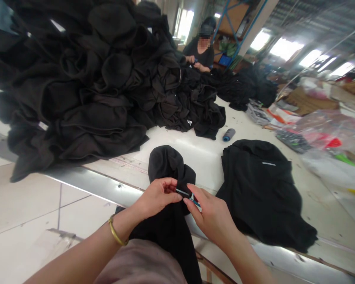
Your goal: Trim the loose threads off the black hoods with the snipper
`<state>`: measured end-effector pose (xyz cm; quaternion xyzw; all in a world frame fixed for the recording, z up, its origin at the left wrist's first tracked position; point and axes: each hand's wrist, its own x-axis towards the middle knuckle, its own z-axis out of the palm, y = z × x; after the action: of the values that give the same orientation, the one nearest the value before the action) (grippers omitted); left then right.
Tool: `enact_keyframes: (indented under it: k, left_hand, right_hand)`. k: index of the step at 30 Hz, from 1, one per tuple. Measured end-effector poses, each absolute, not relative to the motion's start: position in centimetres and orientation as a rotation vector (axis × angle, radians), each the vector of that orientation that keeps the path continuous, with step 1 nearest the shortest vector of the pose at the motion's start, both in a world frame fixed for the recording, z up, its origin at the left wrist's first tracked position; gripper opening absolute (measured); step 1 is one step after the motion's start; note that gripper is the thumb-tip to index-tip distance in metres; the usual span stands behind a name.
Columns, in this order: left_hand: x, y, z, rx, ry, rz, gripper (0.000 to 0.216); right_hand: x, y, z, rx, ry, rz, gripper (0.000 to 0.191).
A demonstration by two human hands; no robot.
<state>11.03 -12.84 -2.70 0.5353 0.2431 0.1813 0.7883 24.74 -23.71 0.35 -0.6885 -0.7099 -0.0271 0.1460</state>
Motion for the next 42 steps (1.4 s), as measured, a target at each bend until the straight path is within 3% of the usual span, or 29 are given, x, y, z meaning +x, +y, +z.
enact_keyframes:
  k: [12, 20, 26, 42]
  left_hand:
    - [11.0, -12.5, -2.9, 1.126, 0.514, 0.32, 0.012]
    - [10.9, -12.3, -3.1, 1.128, 0.503, 0.313, 0.013]
    - [10.9, -12.1, -3.0, 1.101, 0.485, 0.275, 0.014]
    - [10.4, -11.7, -2.9, 1.007, 0.423, 0.226, 0.024]
  right_hand:
    - [24.4, -23.4, 0.2, -2.06, -2.011, 0.019, 0.017]
    - [25.7, -23.8, 0.3, -1.98, -1.941, 0.086, 0.02]
    - [25.5, -23.8, -0.1, -1.96, -2.162, -0.118, 0.027]
    - [25.7, -24.1, -1.4, -1.872, -2.038, -0.048, 0.023]
